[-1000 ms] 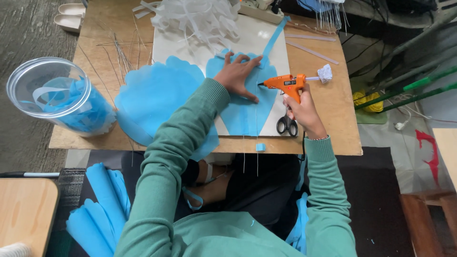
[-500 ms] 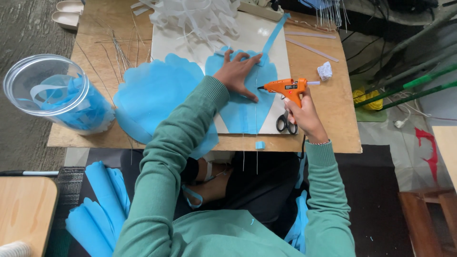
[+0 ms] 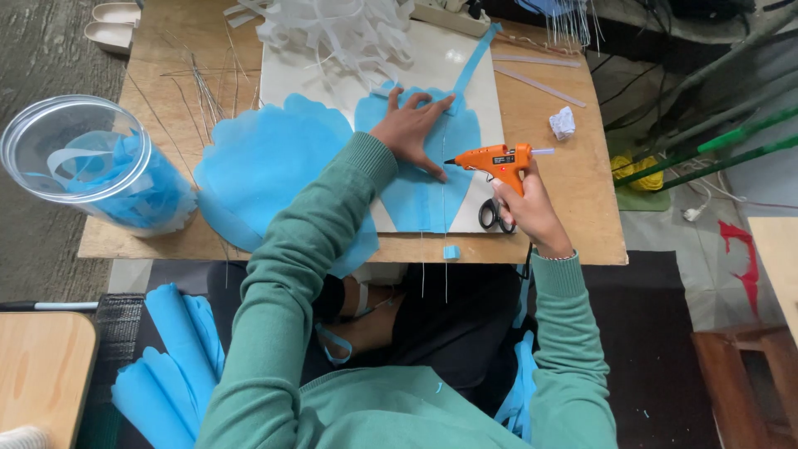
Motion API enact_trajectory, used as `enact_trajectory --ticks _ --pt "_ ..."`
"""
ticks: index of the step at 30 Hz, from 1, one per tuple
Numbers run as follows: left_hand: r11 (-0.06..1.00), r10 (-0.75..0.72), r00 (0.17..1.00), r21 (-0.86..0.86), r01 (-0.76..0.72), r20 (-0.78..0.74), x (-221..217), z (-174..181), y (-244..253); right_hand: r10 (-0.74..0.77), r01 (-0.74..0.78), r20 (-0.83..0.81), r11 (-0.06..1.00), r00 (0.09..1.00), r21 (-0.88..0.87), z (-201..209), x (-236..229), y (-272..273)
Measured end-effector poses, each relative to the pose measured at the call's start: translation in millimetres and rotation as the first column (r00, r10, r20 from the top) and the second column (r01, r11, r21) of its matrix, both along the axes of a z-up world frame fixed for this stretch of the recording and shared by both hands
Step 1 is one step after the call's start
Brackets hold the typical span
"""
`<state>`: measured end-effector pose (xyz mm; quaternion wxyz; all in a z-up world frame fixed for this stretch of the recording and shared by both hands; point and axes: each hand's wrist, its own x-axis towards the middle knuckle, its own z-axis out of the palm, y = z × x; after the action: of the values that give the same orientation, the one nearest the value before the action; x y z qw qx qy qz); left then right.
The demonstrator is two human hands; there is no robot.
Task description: Making large blue fabric petals by gluing fabric to wire frames and trimming the edges with scissors.
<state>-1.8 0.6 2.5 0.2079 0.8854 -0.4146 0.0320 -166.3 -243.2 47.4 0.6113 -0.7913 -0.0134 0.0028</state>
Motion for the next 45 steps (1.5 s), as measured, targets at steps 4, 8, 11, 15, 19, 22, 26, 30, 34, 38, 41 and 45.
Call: enact_trajectory --ticks 4,8,11,15,19,22,26,30,34,38,41,45 --pt "1.0 -0.002 0.999 0.005 0.002 -0.033 -3 6 1 0.01 -0.01 -0.019 1.0 1.0 0.0 3 -5 6" --pt "1.0 -0.009 0.998 -0.016 0.008 -0.058 8 -6 -1 -0.003 0.003 -0.022 1.0 1.0 0.005 1 -7 0" --pt "0.999 -0.01 0.995 -0.048 0.005 -0.101 22 -22 -6 -0.008 0.008 -0.025 1.0 1.0 0.007 2 -13 -1" --pt "0.993 -0.023 0.975 -0.114 -0.002 -0.22 37 -33 -12 0.034 -0.034 -0.019 0.999 0.999 -0.001 0 -17 -2" --pt "0.995 -0.045 0.973 -0.099 0.023 -0.227 15 0 -6 -0.017 -0.006 -0.222 0.995 0.975 -0.1 31 -33 21" --pt "0.996 -0.026 0.971 -0.084 0.006 -0.239 15 1 -4 -0.037 0.024 -0.167 0.996 0.985 -0.085 30 -35 15" --pt "0.997 -0.047 0.972 -0.068 0.032 -0.23 15 1 -3 -0.017 0.007 -0.126 0.997 0.992 -0.078 28 -34 7" --pt "0.998 -0.043 0.978 -0.05 0.034 -0.204 19 -5 -6 0.023 -0.027 -0.094 0.999 0.995 -0.041 21 -28 10" --pt "0.999 -0.033 0.979 -0.04 0.025 -0.203 19 -5 -7 -0.053 0.028 -0.166 0.989 0.985 -0.148 31 -28 23" --pt "0.999 -0.033 0.979 -0.044 0.025 -0.203 19 -6 -6 -0.051 0.031 -0.134 0.989 0.99 -0.145 28 -28 21" --pt "0.999 -0.038 0.979 -0.039 0.031 -0.198 19 -4 -6 -0.021 0.001 -0.134 0.989 0.991 -0.147 22 -29 18" --pt "0.998 -0.039 0.982 -0.052 0.03 -0.187 20 -7 -6 0.008 -0.025 -0.136 0.993 0.991 -0.118 23 -33 19"
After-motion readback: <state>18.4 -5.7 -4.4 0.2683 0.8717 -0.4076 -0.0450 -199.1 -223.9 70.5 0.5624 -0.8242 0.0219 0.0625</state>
